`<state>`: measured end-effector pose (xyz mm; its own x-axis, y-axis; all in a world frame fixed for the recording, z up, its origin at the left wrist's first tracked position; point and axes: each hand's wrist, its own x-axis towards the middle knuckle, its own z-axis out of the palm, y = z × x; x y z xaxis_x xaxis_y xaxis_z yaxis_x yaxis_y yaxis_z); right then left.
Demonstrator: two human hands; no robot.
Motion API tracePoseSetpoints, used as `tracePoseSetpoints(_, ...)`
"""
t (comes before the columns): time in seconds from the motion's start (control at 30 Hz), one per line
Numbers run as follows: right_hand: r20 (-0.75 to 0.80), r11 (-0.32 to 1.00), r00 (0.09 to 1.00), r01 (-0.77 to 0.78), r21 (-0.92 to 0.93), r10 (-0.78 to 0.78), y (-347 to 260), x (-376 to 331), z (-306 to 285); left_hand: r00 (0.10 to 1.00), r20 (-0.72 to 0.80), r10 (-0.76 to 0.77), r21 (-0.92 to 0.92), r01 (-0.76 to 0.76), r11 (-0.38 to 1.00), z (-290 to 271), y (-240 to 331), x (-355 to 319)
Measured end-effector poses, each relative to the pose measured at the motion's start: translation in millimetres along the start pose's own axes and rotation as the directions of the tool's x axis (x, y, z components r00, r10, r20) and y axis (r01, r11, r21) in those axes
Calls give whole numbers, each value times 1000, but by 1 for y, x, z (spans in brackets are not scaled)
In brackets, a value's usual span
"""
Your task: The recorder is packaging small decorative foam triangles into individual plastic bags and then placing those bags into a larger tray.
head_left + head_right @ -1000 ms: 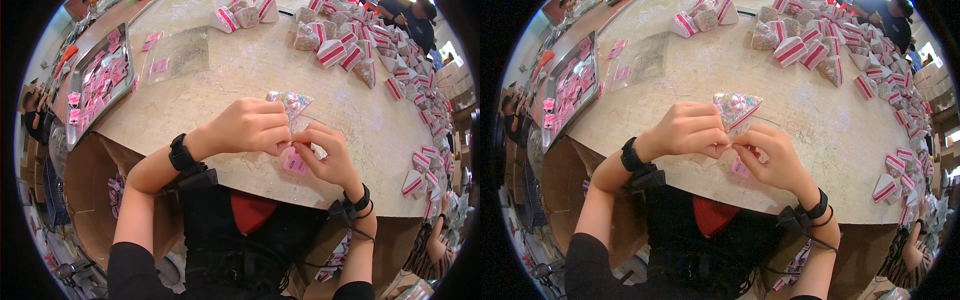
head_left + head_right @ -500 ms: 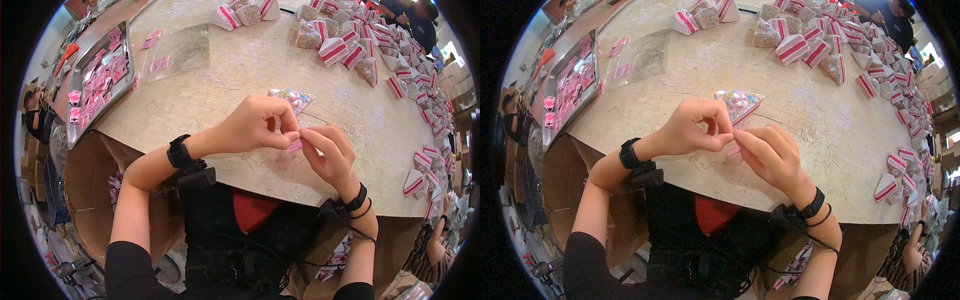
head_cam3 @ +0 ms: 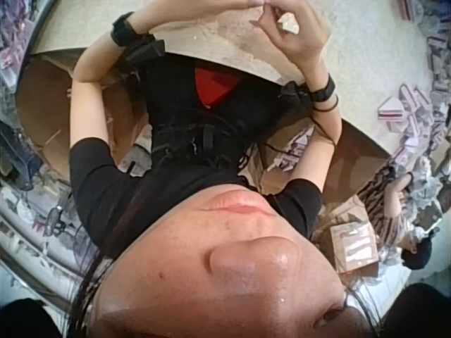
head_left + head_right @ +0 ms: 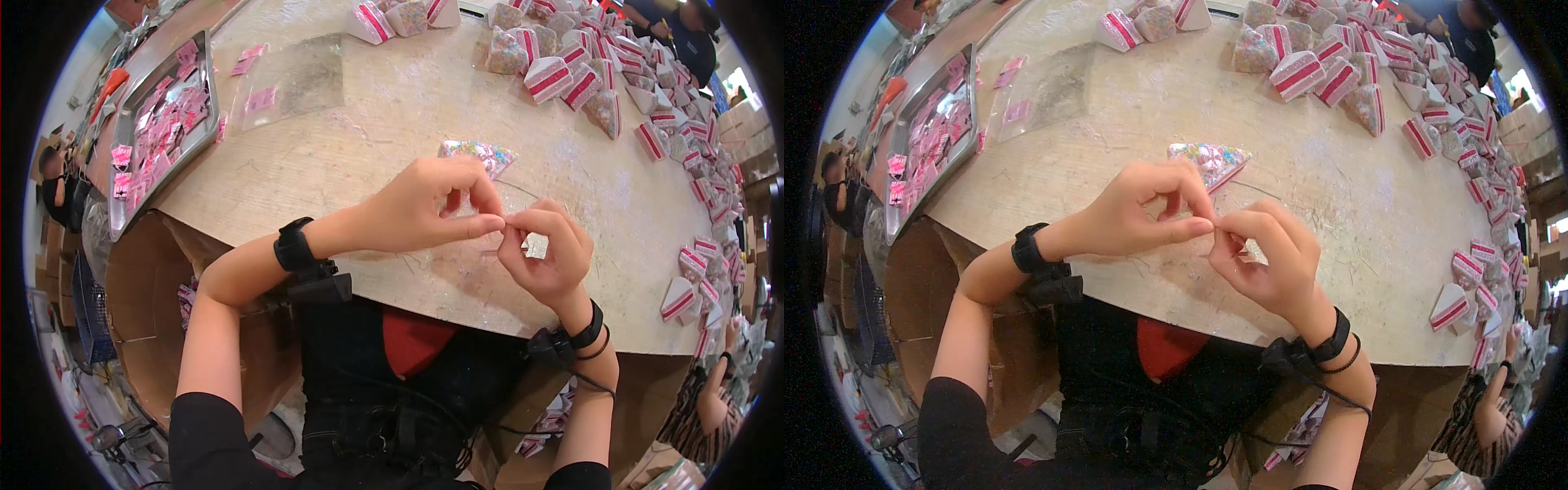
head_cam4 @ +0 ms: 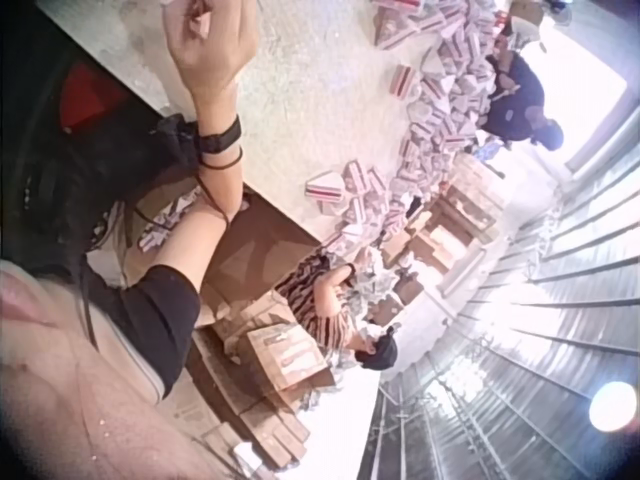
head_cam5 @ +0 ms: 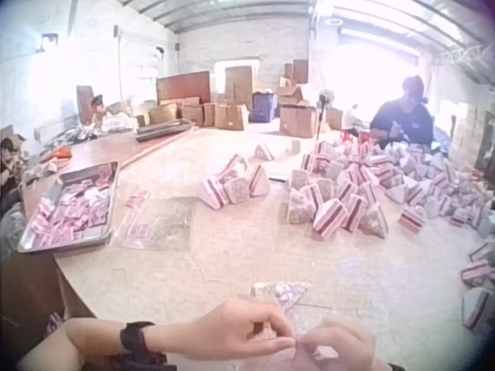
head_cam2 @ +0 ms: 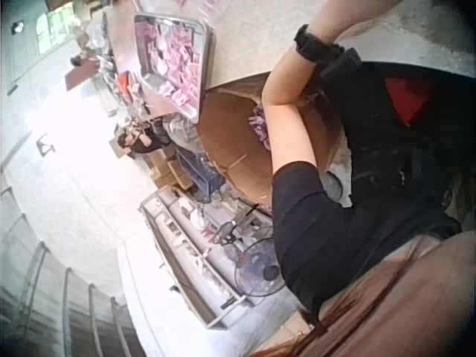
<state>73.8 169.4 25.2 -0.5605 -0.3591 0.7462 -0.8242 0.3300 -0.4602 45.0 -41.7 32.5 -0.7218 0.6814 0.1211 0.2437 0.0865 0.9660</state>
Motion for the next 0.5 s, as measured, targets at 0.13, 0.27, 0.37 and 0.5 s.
tracePoseSetpoints(0.13, -11, 993, 994, -106, 44, 107, 10, -1, -3, 804, -210, 556, 721, -256, 644, -1, -1, 7)
tracePoseSetpoints(0.27, -37, 958, 960, -276, 79, 279, 23, -2, -3, 867, -237, 439, 781, -99, 617, -8, -20, 8)
tracePoseSetpoints(0.37, -57, 974, 972, -226, 7, 226, 26, 1, -4, 946, -125, 300, 641, -154, 752, -6, -27, 10)
tracePoseSetpoints(0.5, -55, 978, 978, -200, 58, 203, 21, 3, 0, 933, -55, 355, 657, -233, 716, -5, -19, 8)
